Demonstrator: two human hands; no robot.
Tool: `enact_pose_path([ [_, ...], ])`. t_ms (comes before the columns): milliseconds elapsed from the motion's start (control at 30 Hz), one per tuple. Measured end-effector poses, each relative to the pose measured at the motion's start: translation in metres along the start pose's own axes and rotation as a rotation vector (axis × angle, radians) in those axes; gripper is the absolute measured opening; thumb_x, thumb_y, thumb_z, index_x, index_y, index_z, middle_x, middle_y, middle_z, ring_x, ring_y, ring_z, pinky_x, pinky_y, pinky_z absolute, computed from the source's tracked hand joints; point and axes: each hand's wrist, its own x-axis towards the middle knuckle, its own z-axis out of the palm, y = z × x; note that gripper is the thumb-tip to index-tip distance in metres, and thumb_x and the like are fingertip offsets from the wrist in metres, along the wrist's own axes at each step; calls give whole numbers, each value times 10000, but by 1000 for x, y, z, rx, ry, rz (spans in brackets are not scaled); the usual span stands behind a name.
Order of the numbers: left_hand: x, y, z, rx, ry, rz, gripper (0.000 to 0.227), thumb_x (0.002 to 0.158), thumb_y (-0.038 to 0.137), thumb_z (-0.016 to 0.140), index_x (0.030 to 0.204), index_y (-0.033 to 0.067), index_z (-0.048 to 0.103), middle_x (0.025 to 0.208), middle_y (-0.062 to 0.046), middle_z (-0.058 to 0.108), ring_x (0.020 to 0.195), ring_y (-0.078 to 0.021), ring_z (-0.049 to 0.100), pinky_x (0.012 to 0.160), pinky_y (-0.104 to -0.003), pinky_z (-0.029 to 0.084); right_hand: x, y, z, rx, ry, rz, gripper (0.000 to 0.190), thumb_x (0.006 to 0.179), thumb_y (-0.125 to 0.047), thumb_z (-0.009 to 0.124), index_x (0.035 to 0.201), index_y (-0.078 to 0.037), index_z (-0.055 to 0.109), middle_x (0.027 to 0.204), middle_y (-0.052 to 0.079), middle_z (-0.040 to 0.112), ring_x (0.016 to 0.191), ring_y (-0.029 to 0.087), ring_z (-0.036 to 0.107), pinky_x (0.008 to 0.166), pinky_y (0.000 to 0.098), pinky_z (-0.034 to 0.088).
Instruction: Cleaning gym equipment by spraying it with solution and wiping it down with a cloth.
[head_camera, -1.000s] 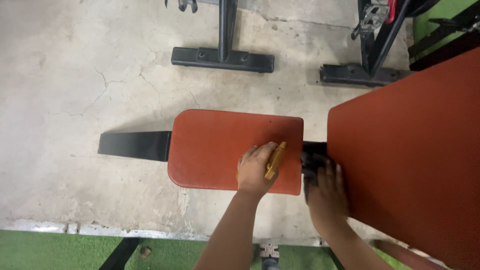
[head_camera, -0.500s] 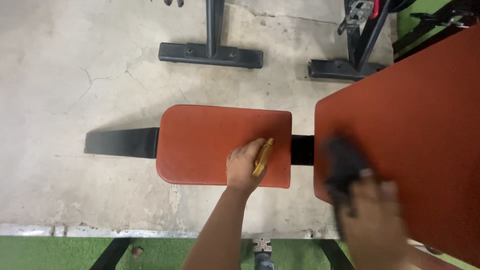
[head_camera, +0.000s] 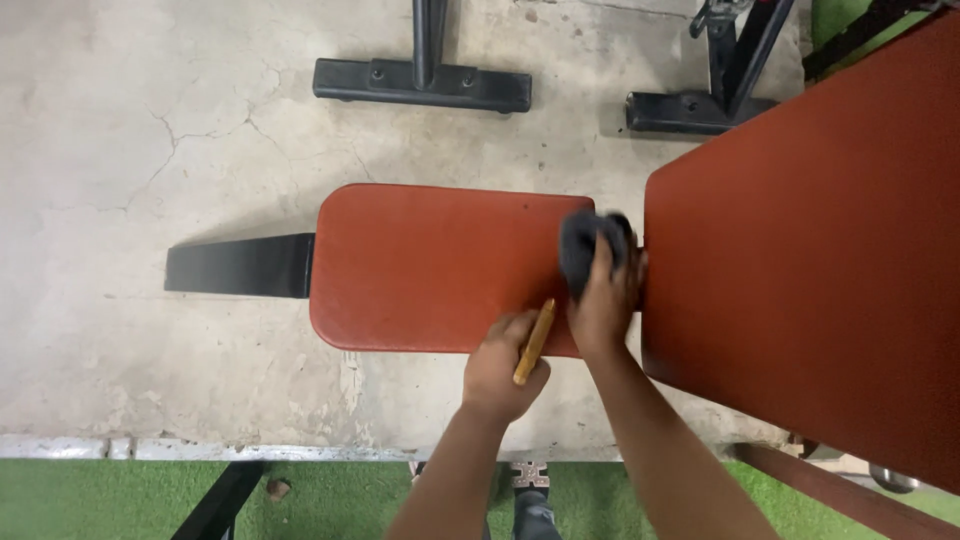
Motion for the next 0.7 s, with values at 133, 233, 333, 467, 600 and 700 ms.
enact_pose_path([
  [133,2,-32,23,208,-27,-3,647,733,113,693,1366,189,589,1464,-110,523,1303,-352,543,1084,-446,450,37,57,104,350,13,190,631,883,-94,630,1489,-101,457,1542,249,407,1384,428,375,1143,498,320],
  [233,-5,-31,18,284,-72,-59,674,714,123,725,1362,250,592,1560,-74,389,1350,-365,441,1088,-460,419,16,101,130,427,11,402,515,908,-178,636,1414,-112,569,1366,235,589,1263,405,559,1077,476,453],
  [333,-3,-32,16,269,-37,-18,634,710,134,729,1321,254,613,1597,-65,358,1355,-359,441,1092,-448,437,-28,149,146,365,234,296,435,874,-211,689,1267,-26,654,1129,258,701,1038,452,647,902,508,496],
  [467,7,-34,18,196,11,8,644,694,112,728,1318,231,624,1590,-106,363,1344,-405,434,1095,-461,429,-66,127,106,27,111,87,337,886,-177,647,1191,-46,704,1165,310,668,1075,489,621,892,513,510],
  [600,2,-34,14,121,62,33,637,700,98,697,1323,218,638,1595,-128,384,1337,-425,441,1087,-468,439,-65,93,51,144,-119,160,315,881,-232,651,1108,-16,683,1146,262,679,1079,455,632,920,498,514],
  [700,-1,-41,5,96,83,58,640,683,115,711,1312,211,646,1590,-156,384,1331,-446,438,1081,-491,430,-63,90,56,43,-289,357,332,1019,-297,628,1155,3,669,1168,265,670,1105,447,630,953,489,514],
])
